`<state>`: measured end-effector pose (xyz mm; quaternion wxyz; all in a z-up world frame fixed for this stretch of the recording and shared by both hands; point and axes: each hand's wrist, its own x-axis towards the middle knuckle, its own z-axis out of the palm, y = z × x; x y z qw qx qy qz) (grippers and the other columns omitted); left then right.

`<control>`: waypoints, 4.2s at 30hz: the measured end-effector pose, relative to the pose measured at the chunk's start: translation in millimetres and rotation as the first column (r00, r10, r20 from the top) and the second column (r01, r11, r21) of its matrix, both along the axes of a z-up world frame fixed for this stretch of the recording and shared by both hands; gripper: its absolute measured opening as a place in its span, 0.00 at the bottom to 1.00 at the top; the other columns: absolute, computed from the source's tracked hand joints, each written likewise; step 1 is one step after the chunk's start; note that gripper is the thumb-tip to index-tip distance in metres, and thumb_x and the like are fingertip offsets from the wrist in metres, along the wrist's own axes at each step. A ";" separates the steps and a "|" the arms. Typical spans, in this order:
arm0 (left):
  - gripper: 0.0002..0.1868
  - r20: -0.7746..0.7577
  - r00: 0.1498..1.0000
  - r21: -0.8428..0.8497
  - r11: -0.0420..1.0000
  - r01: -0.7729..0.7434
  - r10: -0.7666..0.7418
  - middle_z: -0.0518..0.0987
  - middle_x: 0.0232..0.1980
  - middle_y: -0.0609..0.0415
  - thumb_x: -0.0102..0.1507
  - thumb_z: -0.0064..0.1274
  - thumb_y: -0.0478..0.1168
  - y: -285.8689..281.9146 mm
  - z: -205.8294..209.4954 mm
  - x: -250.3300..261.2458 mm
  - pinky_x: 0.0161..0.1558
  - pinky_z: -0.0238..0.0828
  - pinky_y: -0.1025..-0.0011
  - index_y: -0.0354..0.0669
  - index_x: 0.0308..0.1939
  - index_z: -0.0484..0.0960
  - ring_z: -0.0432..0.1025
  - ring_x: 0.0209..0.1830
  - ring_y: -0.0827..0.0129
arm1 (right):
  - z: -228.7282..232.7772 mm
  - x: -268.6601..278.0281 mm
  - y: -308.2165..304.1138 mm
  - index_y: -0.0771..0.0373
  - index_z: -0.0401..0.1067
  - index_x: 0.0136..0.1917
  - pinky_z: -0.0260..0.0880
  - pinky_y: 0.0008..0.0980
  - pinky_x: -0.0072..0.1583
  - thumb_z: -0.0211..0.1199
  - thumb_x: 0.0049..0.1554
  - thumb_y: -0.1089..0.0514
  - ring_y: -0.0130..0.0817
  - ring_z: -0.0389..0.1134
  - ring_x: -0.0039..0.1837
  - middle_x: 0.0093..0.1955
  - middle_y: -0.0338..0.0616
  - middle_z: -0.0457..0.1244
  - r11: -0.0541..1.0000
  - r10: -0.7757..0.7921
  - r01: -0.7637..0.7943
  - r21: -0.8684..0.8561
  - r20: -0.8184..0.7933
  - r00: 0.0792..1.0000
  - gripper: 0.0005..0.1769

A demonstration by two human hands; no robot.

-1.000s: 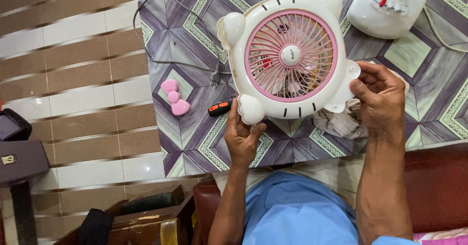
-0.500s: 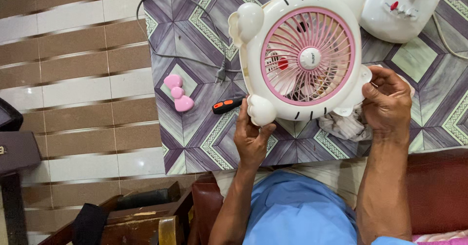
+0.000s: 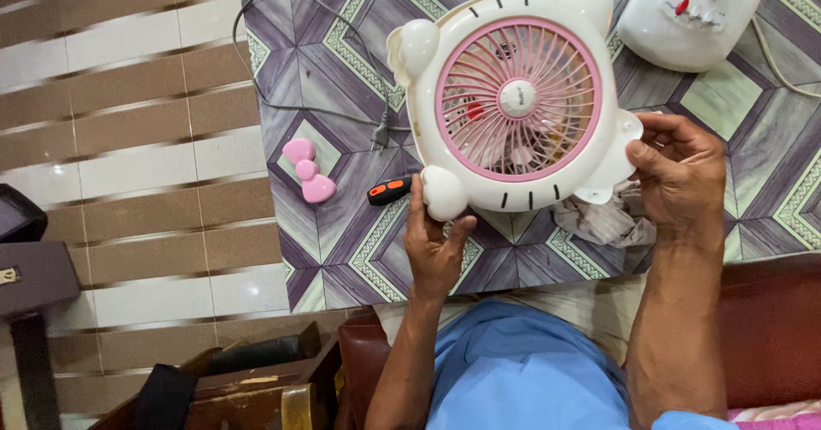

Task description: The person assembles a small white electric fan on a patterned table. They use a yellow-handled screwdriver to tighten screws on the fan housing, then attach the front grille and align the components. The fan is fully assembled by the end of the clip.

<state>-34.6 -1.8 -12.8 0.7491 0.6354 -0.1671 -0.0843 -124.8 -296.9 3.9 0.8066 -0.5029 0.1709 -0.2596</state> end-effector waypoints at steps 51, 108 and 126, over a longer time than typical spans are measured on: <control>0.36 0.547 0.834 0.442 0.820 -0.363 0.074 0.71 0.66 0.37 0.62 0.62 0.32 -12.6 27.5 3.8 0.57 0.81 0.65 0.27 0.72 0.65 0.74 0.62 0.56 | 19.1 -5.3 1.8 0.71 0.75 0.56 0.75 0.28 0.52 0.66 0.55 0.67 0.26 0.73 0.47 0.47 0.45 0.72 0.986 -0.029 -0.007 -0.169 -0.208 0.978 0.14; 0.13 0.015 0.998 0.020 0.998 0.067 -0.067 0.82 0.42 0.56 0.73 0.50 0.43 -96.2 17.5 240.3 0.37 0.69 0.79 0.37 0.43 0.82 0.70 0.33 0.79 | 18.1 149.7 -66.8 0.69 0.70 0.66 0.73 0.24 0.51 0.60 0.61 0.64 0.23 0.70 0.46 0.48 0.41 0.70 0.976 0.111 -0.127 -0.176 -0.098 0.989 0.20; 0.10 0.093 0.989 0.352 0.933 0.074 -0.114 0.76 0.33 0.60 0.66 0.51 0.41 -99.5 42.8 236.4 0.34 0.67 0.77 0.37 0.39 0.83 0.68 0.31 0.78 | 9.0 155.7 -63.3 0.68 0.74 0.65 0.67 0.20 0.45 0.56 0.67 0.57 0.17 0.63 0.42 0.43 0.35 0.67 0.958 0.053 -0.102 -0.268 -0.183 0.982 0.17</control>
